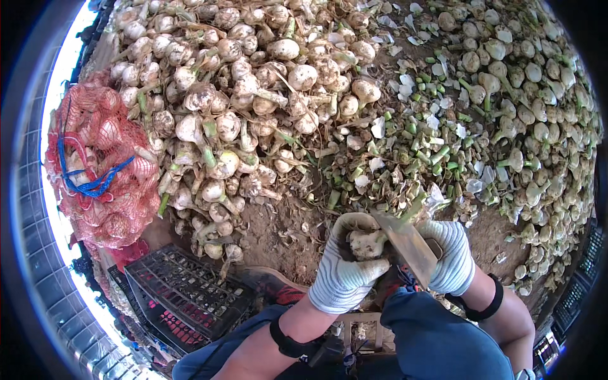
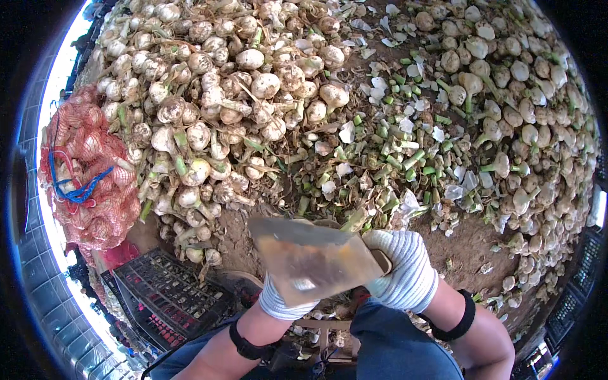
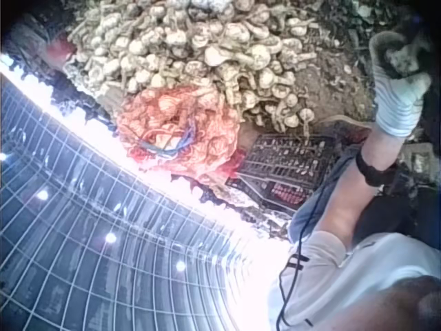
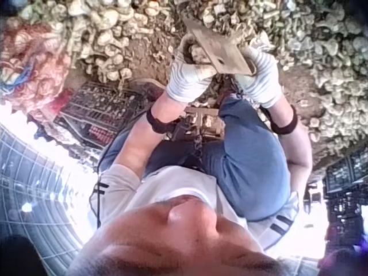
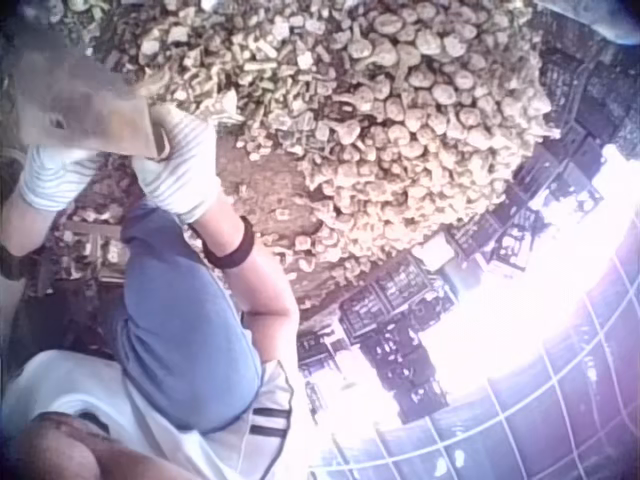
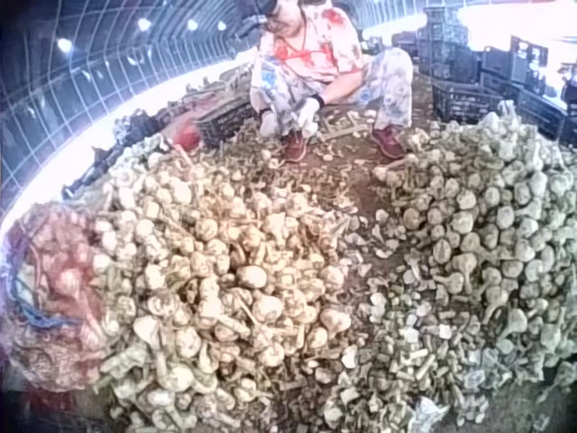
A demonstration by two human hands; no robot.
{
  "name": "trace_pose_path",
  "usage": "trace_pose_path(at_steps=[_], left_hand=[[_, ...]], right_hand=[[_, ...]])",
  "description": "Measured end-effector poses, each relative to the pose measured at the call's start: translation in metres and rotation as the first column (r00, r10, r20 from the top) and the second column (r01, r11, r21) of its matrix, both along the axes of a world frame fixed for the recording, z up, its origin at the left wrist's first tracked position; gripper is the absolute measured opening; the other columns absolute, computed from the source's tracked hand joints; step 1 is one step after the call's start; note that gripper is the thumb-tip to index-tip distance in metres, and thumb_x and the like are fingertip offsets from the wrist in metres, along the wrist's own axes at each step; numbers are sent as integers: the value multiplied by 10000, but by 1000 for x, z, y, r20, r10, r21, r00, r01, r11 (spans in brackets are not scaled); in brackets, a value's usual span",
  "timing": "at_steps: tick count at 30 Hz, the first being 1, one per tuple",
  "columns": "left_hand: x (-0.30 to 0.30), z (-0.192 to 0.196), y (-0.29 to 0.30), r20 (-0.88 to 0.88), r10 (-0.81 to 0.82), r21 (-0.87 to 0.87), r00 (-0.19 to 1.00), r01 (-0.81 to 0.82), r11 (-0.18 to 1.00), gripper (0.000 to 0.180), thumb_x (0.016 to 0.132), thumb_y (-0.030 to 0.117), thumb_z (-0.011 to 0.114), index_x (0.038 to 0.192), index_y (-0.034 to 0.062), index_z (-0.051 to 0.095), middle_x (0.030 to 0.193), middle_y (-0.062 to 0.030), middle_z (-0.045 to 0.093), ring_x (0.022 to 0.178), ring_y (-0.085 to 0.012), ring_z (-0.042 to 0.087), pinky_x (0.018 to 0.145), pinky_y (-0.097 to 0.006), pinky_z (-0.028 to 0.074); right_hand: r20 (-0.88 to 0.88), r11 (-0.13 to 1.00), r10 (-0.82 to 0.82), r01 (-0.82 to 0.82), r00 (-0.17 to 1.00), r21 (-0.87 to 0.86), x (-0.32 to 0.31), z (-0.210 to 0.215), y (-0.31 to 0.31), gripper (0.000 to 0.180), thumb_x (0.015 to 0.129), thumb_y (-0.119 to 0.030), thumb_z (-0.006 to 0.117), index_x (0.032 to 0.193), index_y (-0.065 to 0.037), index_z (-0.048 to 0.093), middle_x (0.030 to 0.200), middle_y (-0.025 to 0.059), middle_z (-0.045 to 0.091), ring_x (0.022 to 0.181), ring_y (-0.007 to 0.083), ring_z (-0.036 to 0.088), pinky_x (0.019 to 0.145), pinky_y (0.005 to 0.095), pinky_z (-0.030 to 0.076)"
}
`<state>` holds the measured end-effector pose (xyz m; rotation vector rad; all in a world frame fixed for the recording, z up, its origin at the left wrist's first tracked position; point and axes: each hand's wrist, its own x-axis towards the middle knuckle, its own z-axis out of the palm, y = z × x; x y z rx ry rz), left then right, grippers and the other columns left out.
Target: The person sits on the ground in a large processing area and uses a knife to trim the roots and stems off individual garlic bulbs. They pick up garlic from a large pile, cut the ends, and toss the trimmed bulbs into a separate pile. The task is performed continuously throughout the clip.
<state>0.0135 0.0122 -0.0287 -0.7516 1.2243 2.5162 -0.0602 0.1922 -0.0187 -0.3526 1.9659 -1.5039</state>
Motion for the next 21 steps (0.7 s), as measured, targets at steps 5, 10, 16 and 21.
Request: trace_pose_path(at_steps=[5, 10, 16, 21], left_hand=[[-9, 20, -3, -131, 189, 317, 973, -139, 938, 513, 632, -172, 629, 1051, 95, 503, 1114, -147, 566, 963, -326, 605, 743, -352, 540], [-12, -5, -14, -90, 291, 330, 953, -247, 911, 423, 675, -152, 602, 1020, 80, 529, 1107, -150, 575, 935, -299, 614, 714, -325, 551], [-14, -63, -30, -43, 391, -699, 920, -307, 646, 352, 728, -133, 515, 1013, 72, 502, 843, -56, 555, 660, -136, 534, 585, -259, 505], [-29, -32, 79, -208, -385, -612, 899, 188, 768, 496, 727, -1, 622, 1190, 22, 446, 1074, -79, 510, 961, -230, 513, 880, -339, 439]], right_hand=[[232, 919, -21, -73, 972, 389, 15, -75, 67, 197, 712, -39, 640, 899, 24, 638, 709, 25, 612, 653, 61, 521, 575, 262, 461], [180, 948, -227, 175, 957, 265, 32, -75, 91, 96, 708, -15, 607, 803, -9, 617, 647, 19, 575, 615, 73, 524, 564, 248, 448], [180, 918, -393, 372, 902, 138, -8, 9, 18, 103, 726, 2, 591, 826, -7, 614, 690, 8, 582, 636, 80, 529, 591, 243, 437], [25, 891, -449, 445, 893, 90, -11, 62, -15, 110, 734, 13, 585, 843, 3, 602, 720, 18, 613, 661, 84, 568, 628, 235, 470]])
